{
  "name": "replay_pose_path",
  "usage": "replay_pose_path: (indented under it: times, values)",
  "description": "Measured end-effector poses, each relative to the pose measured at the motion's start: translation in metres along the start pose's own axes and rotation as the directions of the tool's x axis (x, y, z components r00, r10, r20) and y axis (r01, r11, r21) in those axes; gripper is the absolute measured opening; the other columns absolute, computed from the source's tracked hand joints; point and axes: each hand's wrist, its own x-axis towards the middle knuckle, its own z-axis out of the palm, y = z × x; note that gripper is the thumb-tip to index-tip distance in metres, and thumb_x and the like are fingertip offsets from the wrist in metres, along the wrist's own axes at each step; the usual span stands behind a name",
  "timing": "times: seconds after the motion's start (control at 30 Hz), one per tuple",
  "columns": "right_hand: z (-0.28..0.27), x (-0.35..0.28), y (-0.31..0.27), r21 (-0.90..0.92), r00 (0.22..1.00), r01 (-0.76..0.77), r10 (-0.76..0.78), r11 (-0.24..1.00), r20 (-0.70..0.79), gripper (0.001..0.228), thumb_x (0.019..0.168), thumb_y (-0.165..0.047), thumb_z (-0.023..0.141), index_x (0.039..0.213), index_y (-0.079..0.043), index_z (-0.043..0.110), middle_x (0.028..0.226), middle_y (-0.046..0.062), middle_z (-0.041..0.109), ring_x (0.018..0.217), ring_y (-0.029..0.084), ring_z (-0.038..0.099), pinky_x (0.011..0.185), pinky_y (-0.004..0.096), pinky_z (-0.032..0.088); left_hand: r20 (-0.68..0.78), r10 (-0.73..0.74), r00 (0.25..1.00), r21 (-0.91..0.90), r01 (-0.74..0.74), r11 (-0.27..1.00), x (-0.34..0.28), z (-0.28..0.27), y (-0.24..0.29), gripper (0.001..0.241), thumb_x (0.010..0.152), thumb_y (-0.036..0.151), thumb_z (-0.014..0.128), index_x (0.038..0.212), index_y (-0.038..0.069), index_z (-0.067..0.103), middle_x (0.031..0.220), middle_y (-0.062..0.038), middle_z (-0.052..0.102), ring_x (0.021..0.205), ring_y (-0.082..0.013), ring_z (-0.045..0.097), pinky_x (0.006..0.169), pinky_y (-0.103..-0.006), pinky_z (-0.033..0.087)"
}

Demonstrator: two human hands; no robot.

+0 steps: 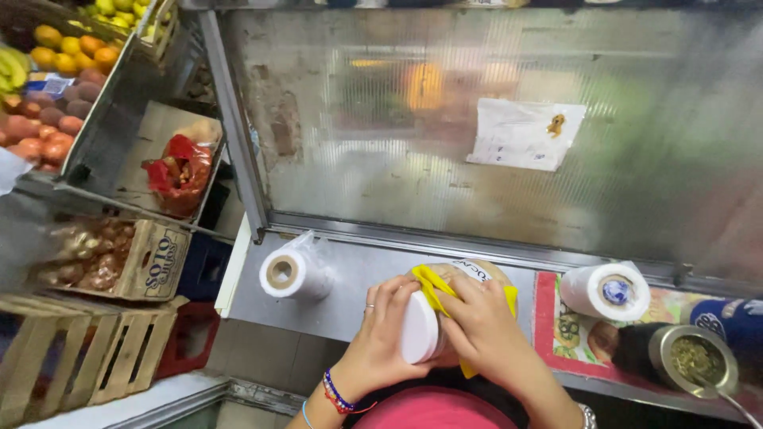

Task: Cleaning a plastic container and its lid with a yellow cloth

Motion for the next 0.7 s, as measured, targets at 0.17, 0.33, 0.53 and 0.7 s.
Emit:
replay_pose_path:
  times: [0.17,0.33,0.53,0.7]
  values:
    - [-0.010,-0.012,0.005,-0.009,1.000,-0.004,0.004,1.000,0.000,0.027,0.097,-0.018,0.046,0.113,-0.008,0.065,0.128,0.014,0.062,0.118,0.031,0.058,0.110,0.058,0.027,-0.050,0.113,0.992,0.021,-0.113,0.993,0.013,0.006,0.010,0.113,0.066,0.049,0.096,0.150,0.003,0.035,0.145,-0.018,0.043,0.131,-0.0412,0.045,0.113,-0.0547,0.038]
    - [0.004,-0.066,0.004,-0.038,0.974,-0.208,0.203,0.977,-0.100,0.023,0.100,-0.022,0.051,0.110,-0.006,0.066,0.096,0.011,0.057,0.092,0.031,0.057,0.089,0.044,0.038,0.016,0.167,0.986,0.114,-0.167,0.979,0.024,0.017,0.017,0.118,0.062,0.052,0.096,0.152,0.008,0.034,0.146,-0.015,0.044,0.129,-0.0396,0.046,0.111,-0.0536,0.037]
    - [0.012,-0.105,-0.024,0.330,0.787,-0.362,0.475,0.872,-0.392,0.027,0.101,-0.020,0.052,0.110,0.000,0.069,0.098,0.011,0.060,0.090,0.024,0.063,0.083,0.033,0.050,0.117,0.276,0.954,0.086,-0.287,0.954,0.050,0.025,0.023,0.116,0.062,0.054,0.093,0.155,0.012,0.038,0.147,-0.015,0.046,0.128,-0.0382,0.046,0.104,-0.0557,0.039]
    - [0.035,-0.124,-0.049,0.263,0.688,-0.375,0.457,0.889,-0.564,0.023,0.097,-0.012,0.057,0.108,0.004,0.068,0.098,0.018,0.061,0.084,0.028,0.063,0.079,0.036,0.052,0.121,0.239,0.963,0.146,-0.256,0.956,0.055,0.035,0.031,0.112,0.055,0.046,0.089,0.150,0.009,0.041,0.150,-0.013,0.045,0.129,-0.0361,0.044,0.101,-0.0542,0.040]
